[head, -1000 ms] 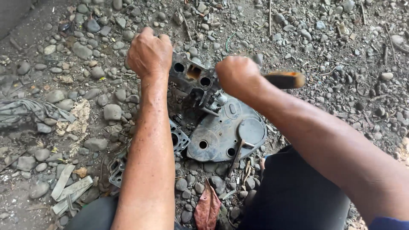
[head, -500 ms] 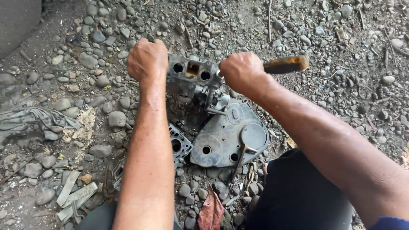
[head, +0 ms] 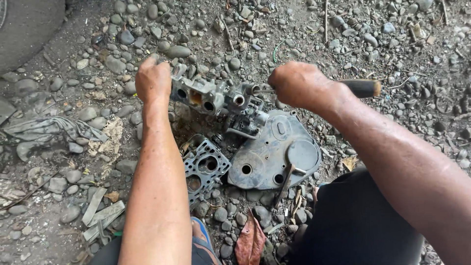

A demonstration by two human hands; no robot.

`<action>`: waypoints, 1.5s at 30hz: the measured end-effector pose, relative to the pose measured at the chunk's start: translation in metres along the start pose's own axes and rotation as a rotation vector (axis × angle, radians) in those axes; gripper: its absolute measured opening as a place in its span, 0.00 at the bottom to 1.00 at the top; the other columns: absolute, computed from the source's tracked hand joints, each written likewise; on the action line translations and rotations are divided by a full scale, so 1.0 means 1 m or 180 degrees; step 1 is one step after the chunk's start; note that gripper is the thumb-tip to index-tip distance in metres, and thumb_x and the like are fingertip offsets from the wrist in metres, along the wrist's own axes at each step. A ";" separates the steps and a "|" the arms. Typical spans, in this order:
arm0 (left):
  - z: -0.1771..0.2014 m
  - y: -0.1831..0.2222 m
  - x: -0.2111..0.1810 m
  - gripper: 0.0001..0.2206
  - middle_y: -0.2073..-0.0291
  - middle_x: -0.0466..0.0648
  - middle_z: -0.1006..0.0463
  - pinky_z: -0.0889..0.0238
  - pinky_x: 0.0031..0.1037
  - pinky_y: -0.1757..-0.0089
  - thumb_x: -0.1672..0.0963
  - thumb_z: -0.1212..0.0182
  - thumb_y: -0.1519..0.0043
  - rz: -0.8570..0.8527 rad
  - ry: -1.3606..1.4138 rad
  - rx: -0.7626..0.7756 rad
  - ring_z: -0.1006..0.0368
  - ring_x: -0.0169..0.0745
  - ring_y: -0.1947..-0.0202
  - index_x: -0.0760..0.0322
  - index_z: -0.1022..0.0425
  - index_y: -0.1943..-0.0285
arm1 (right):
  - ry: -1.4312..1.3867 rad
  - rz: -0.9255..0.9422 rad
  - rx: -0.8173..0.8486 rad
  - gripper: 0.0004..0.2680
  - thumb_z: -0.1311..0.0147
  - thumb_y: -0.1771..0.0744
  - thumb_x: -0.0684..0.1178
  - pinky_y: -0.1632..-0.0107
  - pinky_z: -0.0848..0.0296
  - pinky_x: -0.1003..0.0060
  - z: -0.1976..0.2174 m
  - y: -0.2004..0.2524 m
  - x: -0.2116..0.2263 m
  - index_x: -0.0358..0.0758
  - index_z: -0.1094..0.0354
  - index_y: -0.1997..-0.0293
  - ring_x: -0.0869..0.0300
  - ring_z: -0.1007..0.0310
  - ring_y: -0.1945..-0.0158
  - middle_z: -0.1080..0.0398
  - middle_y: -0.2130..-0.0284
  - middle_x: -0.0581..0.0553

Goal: Cleaning debris from an engine intake manifold using a screwdriver

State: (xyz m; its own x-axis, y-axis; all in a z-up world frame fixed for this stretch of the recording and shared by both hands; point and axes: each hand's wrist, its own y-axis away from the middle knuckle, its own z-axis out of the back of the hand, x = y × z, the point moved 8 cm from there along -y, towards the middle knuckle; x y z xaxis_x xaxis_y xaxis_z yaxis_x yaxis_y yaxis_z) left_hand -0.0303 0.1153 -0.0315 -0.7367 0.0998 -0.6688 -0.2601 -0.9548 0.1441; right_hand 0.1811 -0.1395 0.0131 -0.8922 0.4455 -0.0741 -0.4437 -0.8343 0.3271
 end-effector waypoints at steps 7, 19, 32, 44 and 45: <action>-0.002 -0.003 0.029 0.19 0.50 0.58 0.20 0.36 0.50 0.44 0.52 0.48 0.48 0.0054 0.0331 -0.0415 0.29 0.67 0.43 0.52 0.19 0.50 | -0.0195 0.0352 -0.0060 0.07 0.49 0.35 0.44 0.61 0.18 0.50 -0.037 -0.017 0.039 0.45 0.20 0.64 0.45 0.18 0.64 0.22 0.73 0.38; -0.018 -0.041 0.066 0.14 0.59 0.48 0.17 0.33 0.41 0.48 0.51 0.45 0.53 0.0217 0.0437 -0.0586 0.25 0.58 0.48 0.44 0.17 0.61 | -0.0238 0.0582 -0.0121 0.07 0.49 0.34 0.42 0.60 0.17 0.50 -0.062 -0.019 0.029 0.48 0.22 0.64 0.48 0.17 0.64 0.21 0.72 0.40; -0.011 -0.036 0.053 0.15 0.60 0.47 0.17 0.33 0.42 0.47 0.51 0.49 0.50 0.0498 0.0184 -0.0689 0.24 0.56 0.49 0.47 0.17 0.60 | 0.0481 0.0721 -0.1506 0.06 0.45 0.39 0.42 0.82 0.30 0.57 -0.088 -0.025 -0.010 0.43 0.30 0.79 0.50 0.24 0.81 0.34 0.87 0.44; -0.013 -0.024 0.036 0.10 0.54 0.39 0.17 0.36 0.38 0.55 0.54 0.46 0.51 0.1010 0.1294 -0.1023 0.23 0.31 0.57 0.52 0.23 0.63 | -0.1552 0.0213 0.0672 0.09 0.53 0.27 0.44 0.60 0.15 0.65 0.007 -0.002 -0.027 0.42 0.27 0.43 0.59 0.18 0.64 0.22 0.52 0.42; -0.012 -0.022 0.036 0.10 0.54 0.39 0.17 0.36 0.38 0.55 0.54 0.46 0.51 0.1022 0.1279 -0.1032 0.23 0.31 0.57 0.52 0.23 0.63 | -0.1560 0.0228 0.0685 0.09 0.53 0.27 0.44 0.60 0.15 0.65 -0.005 -0.005 -0.031 0.42 0.27 0.43 0.59 0.18 0.64 0.22 0.52 0.42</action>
State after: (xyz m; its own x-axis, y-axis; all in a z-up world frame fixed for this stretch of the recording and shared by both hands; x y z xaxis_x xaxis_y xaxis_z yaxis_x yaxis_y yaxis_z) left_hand -0.0431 0.1369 -0.0674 -0.4371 -0.2605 -0.8609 0.1860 -0.9626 0.1968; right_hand 0.2106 -0.1506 0.0089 -0.7531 0.5320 0.3870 -0.3100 -0.8058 0.5046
